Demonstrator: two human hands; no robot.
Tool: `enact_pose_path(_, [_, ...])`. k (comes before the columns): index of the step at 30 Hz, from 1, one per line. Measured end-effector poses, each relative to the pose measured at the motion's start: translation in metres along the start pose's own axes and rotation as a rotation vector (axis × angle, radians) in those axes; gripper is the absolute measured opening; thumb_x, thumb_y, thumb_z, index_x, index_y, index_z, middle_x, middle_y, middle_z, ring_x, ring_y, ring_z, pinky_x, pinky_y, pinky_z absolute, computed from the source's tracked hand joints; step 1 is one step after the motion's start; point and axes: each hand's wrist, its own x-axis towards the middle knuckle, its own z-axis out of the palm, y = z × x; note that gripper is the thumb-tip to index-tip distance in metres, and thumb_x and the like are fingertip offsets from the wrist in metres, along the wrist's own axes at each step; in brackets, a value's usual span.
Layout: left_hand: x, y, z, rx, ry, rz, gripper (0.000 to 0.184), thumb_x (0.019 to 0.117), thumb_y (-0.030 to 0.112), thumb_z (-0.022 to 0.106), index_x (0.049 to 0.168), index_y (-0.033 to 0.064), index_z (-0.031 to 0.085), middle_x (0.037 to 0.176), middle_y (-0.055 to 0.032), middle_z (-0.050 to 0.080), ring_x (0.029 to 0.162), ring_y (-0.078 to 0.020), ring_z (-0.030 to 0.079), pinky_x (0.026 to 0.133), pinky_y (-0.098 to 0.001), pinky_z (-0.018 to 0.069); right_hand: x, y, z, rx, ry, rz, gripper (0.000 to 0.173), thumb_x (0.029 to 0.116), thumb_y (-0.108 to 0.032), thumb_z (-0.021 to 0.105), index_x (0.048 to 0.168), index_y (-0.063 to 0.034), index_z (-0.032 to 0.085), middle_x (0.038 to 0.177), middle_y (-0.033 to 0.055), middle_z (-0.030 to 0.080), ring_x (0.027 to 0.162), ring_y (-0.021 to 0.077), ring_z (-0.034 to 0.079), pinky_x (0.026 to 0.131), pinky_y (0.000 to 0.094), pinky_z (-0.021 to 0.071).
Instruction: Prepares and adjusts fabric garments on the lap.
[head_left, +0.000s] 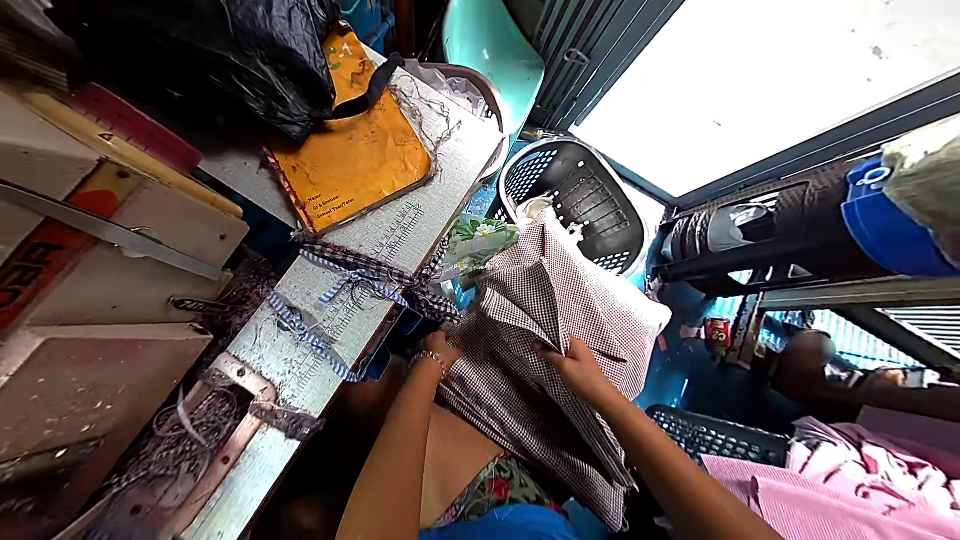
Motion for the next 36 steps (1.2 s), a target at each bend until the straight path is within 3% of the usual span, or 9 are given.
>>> enact_pose_path(3, [-0.015,0.011,-0.015,-0.025,0.022,0.003,0.046,0.1024,0.029,0.061,0.135,-0.0033,0.059,0.140,-0.0269,0.056,0.136,-0.0391,0.050,0.113,-0.0573,0.0357,-0.008,0.002,0.010,-0.193,-0.065,-0.018,0.033,0.1030,-0.017,0.058,0.126,0.0063,0.061,0.109,0.0186,0.071,0.104,0.0223,0.068,0.097,0.0438,0.0516])
enact_pose_path(8, [-0.023,0.046,-0.016,-0.509,-0.085,0.118,0.047,0.1063,0.020,0.049,0.146,-0.0048,0.044,0.142,-0.0254,0.052,0.131,-0.0319,0.052,0.108,-0.0484,0.0421,-0.021,0.007,0.040,-0.402,-0.134,-0.028,0.072,0.0972,-0.049,0.062,0.140,0.0077,0.051,0.127,0.0279,0.063,0.120,0.0424,0.062,0.101,0.0610,0.0474])
enact_pose_path(12, [-0.018,0.053,-0.007,-0.878,-0.179,0.124,0.045,0.1135,0.027,0.032,0.147,-0.0014,0.040,0.135,-0.0230,0.055,0.115,-0.0295,0.060,0.096,-0.0438,0.0503,-0.014,0.012,0.032,-0.126,0.030,0.013,0.035,0.0970,-0.015,0.066,0.123,0.0081,0.063,0.109,0.0195,0.071,0.104,0.0250,0.069,0.095,0.0462,0.0529])
enact_pose_path(16, [0.011,0.005,0.010,-0.146,-0.033,0.135,0.044,0.1072,0.019,0.049,0.147,0.0000,0.049,0.152,-0.0249,0.047,0.144,-0.0377,0.043,0.120,-0.0528,0.0298,-0.008,-0.002,-0.005,0.200,0.113,0.123,0.019,0.1003,-0.002,0.058,0.117,0.0078,0.060,0.099,0.0074,0.068,0.088,0.0016,0.065,0.084,0.0216,0.0538])
enact_pose_path(21, [0.018,-0.012,0.028,-0.270,-0.054,-0.009,0.075,0.1041,0.038,0.059,0.157,-0.0048,0.027,0.156,-0.0284,0.040,0.147,-0.0373,0.039,0.121,-0.0494,0.0283,-0.012,-0.013,-0.038,0.143,0.119,0.048,0.024,0.0995,0.001,0.055,0.123,0.0075,0.057,0.104,0.0058,0.067,0.093,-0.0028,0.063,0.086,0.0167,0.0520])
enact_pose_path(26, [0.017,-0.005,0.028,-0.119,-0.016,-0.011,0.043,0.1025,0.033,0.061,0.127,-0.0024,0.065,0.136,-0.0244,0.061,0.133,-0.0370,0.054,0.112,-0.0550,0.0385,-0.015,-0.019,-0.053,0.108,0.141,-0.029,0.023,0.0971,0.002,0.056,0.119,0.0068,0.058,0.100,0.0016,0.068,0.090,-0.0073,0.063,0.084,0.0125,0.0520])
enact_pose_path(31, [0.013,-0.009,0.021,0.043,-0.184,0.055,0.040,0.0975,0.008,0.060,0.136,-0.0008,0.058,0.144,-0.0266,0.052,0.137,-0.0385,0.049,0.113,-0.0534,0.0382,-0.015,-0.012,-0.050,0.088,0.117,-0.031,0.024,0.0968,0.000,0.057,0.120,0.0064,0.058,0.101,0.0024,0.068,0.091,-0.0064,0.063,0.085,0.0134,0.0518])
enact_pose_path(33, [0.011,-0.013,0.019,0.064,-0.274,0.077,0.040,0.0969,0.016,0.068,0.131,-0.0037,0.060,0.138,-0.0267,0.056,0.132,-0.0376,0.052,0.111,-0.0539,0.0384,-0.015,-0.010,-0.047,0.112,0.120,-0.010,0.024,0.0974,0.001,0.057,0.121,0.0066,0.058,0.102,0.0026,0.068,0.091,-0.0064,0.064,0.085,0.0135,0.0522])
enact_pose_path(36, [0.006,-0.007,0.018,0.116,-0.165,0.007,0.065,0.0970,0.056,0.062,0.132,0.0008,0.064,0.147,-0.0225,0.053,0.143,-0.0377,0.042,0.118,-0.0621,0.0233,-0.013,-0.008,-0.042,0.114,0.104,-0.005,0.024,0.0975,0.001,0.057,0.121,0.0067,0.058,0.101,0.0030,0.068,0.091,-0.0065,0.064,0.085,0.0132,0.0522])
